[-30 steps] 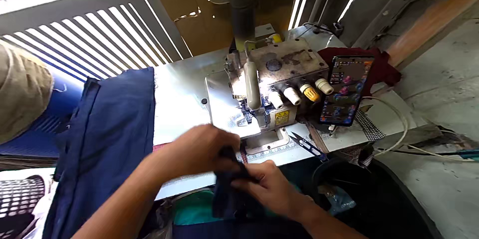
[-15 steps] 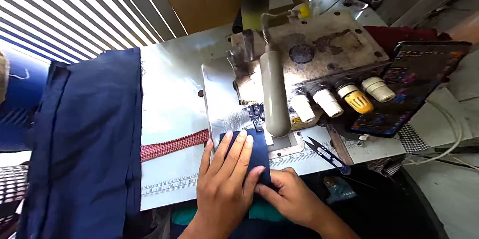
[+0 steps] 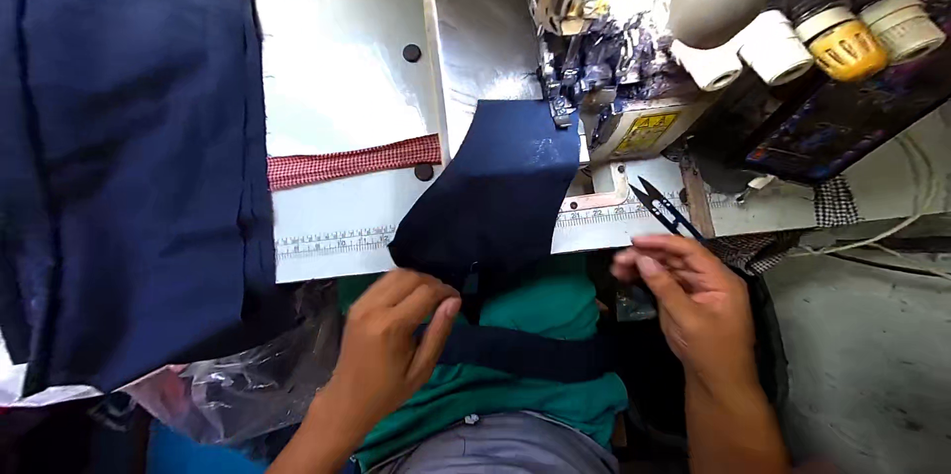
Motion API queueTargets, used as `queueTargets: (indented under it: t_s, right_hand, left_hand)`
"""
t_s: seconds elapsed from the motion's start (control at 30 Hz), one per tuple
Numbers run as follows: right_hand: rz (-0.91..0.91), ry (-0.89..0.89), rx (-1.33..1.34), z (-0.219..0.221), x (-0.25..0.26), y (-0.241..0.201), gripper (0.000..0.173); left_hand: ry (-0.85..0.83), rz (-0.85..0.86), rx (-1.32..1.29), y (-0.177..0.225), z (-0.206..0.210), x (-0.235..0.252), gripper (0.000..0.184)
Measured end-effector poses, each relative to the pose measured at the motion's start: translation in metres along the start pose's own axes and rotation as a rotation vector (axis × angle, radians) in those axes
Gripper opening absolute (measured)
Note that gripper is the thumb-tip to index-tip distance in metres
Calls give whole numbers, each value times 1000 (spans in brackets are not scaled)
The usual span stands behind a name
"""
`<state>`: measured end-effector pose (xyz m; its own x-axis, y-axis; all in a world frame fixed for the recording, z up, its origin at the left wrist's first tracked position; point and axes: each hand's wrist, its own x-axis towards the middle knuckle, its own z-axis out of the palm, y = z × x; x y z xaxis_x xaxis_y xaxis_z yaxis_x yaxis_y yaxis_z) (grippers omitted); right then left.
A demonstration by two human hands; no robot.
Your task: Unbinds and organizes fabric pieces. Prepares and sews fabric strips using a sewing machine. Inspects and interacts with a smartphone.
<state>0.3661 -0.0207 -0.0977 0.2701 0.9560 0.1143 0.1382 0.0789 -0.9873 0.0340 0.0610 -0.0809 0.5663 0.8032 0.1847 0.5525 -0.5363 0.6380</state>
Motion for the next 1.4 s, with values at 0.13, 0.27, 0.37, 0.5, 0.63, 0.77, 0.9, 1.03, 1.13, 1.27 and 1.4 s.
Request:
queueTargets:
  t_s: [0.13,0.27,0.37,0.5,0.63,0.77,0.9,1.03,1.13,1.27,1.4]
  right_hand:
    - [134,-105,-32,-14,-35,2,20]
    - [139,-263,-158,-8,-49,-2,26]
    - [108,-348,-214,0,-48,-12,29]
    - [40,-445,-329,17,-43,-26,31]
    - [-76,-656,-520,37,-39,-35,37]
    - [-163,-815,-653,70,-34,-38,38]
    - [-198,-936,-617,116,-32,-40,43]
    - [-180,-1008,-536,140,-44,-22,33]
    - [-24,-1022,-666,140,-40,-9,42]
    - [97,-1025,-819,133,-28,13,36]
    - [126,-1060,-741,123,-33,18,31]
  left_hand:
    - [-433,-105,287,-43,40,-62,27]
    - [-319,-102,277,-30,27,-71,12]
    - [-255,-87,265,-27,14,-75,16]
    - [-296,-23,240,-24,9,-79,21]
    - [-337,3,294,-26,3,-82,30]
    - [-367,47,391,-24,4,-84,28]
    - [-240,123,259,-4,-12,-86,32]
    - [-205,48,73,-7,-20,-87,37]
    - [-263,-53,182,-37,-13,-83,38]
    - [-296,-71,247,-67,5,-76,37]
    - [-284,-15,271,-64,11,-76,24]
